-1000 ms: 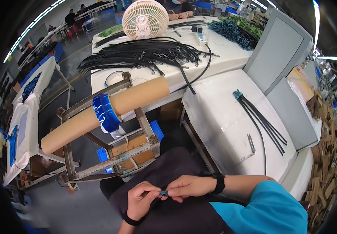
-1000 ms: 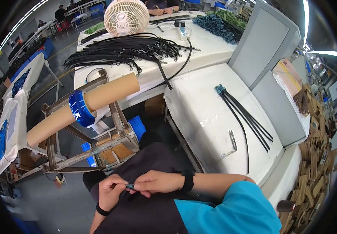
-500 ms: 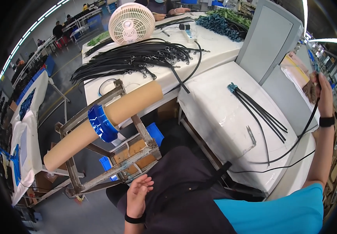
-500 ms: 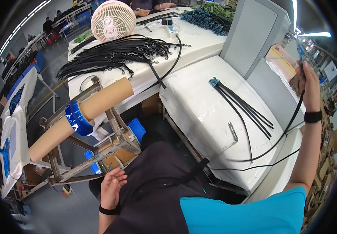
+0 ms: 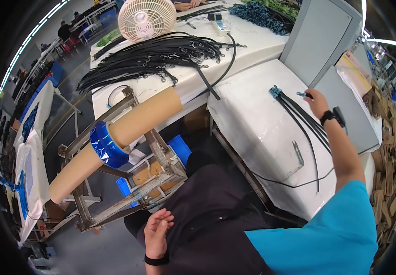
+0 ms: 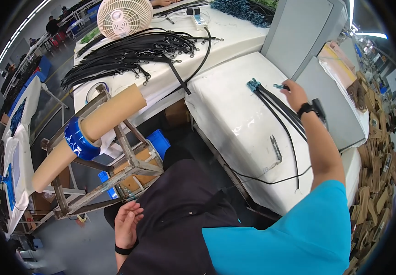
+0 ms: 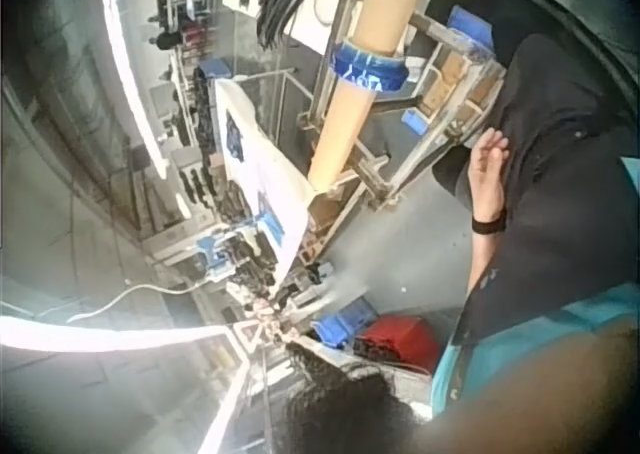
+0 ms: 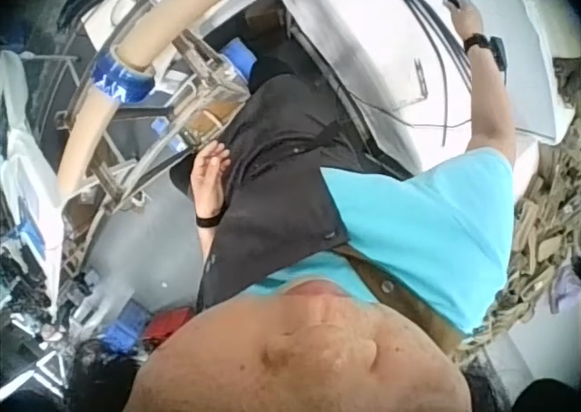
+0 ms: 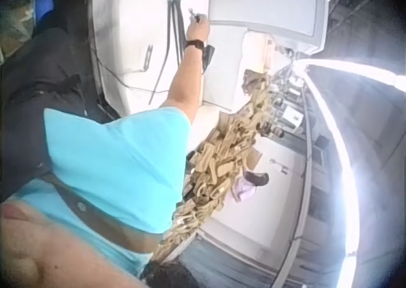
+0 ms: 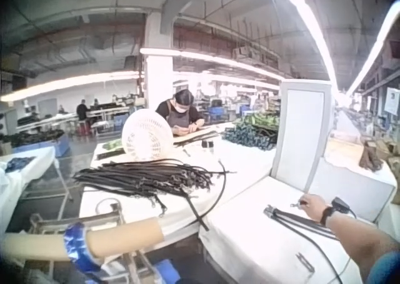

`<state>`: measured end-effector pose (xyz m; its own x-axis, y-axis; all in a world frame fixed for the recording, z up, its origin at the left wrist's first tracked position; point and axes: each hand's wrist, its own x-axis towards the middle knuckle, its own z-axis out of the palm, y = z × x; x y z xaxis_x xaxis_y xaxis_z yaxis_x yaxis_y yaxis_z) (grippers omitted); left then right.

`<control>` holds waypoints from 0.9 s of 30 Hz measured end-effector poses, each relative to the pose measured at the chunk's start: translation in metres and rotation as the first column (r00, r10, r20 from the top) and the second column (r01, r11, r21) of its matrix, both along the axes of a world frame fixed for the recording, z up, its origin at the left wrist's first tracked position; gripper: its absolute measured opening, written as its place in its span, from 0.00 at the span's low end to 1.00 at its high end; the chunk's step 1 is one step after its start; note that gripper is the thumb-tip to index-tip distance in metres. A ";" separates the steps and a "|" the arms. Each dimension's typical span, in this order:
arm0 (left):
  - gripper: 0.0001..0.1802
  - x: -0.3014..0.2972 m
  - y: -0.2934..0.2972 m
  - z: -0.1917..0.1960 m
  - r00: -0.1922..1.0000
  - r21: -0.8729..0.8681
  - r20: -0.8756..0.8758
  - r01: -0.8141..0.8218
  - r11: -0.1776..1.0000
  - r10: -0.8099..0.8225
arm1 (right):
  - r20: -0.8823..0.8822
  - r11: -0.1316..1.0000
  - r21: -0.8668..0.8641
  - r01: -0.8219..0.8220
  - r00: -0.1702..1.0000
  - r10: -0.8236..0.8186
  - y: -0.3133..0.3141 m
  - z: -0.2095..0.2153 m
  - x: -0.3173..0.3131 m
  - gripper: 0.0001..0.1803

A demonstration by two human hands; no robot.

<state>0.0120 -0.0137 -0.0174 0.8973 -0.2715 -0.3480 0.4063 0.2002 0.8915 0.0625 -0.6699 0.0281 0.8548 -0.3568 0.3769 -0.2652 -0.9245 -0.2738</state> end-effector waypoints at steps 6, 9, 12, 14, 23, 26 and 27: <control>0.19 0.004 -0.010 -0.001 0.997 0.056 -0.070 -0.032 0.998 0.036 | 0.062 0.941 0.308 0.143 0.984 -0.170 -0.005 -0.082 0.060 0.15; 0.18 0.007 -0.019 0.001 0.993 0.042 -0.110 -0.044 0.998 0.048 | -0.028 0.925 0.241 0.294 0.955 -0.297 -0.008 -0.095 0.079 0.16; 0.19 0.011 -0.024 -0.004 0.994 0.058 -0.107 -0.006 0.998 0.012 | -0.117 0.898 0.108 0.426 0.903 -0.414 0.000 -0.101 0.096 0.15; 0.19 0.013 -0.026 -0.006 0.994 0.064 -0.113 0.000 0.998 0.007 | -0.156 0.886 0.068 0.458 0.882 -0.444 0.005 -0.107 0.102 0.15; 0.19 0.025 -0.040 -0.013 0.985 0.087 -0.166 0.060 0.994 -0.044 | 0.083 0.963 0.085 0.256 0.961 -0.263 0.003 -0.121 0.104 0.13; 0.19 0.029 -0.047 -0.008 0.982 0.080 -0.184 0.052 0.995 -0.036 | -0.040 0.953 0.037 0.300 0.954 -0.298 0.012 -0.123 0.109 0.18; 0.18 0.029 -0.049 -0.006 0.981 0.070 -0.192 0.024 0.997 -0.011 | -0.040 0.956 0.039 0.292 0.956 -0.291 0.014 -0.124 0.111 0.18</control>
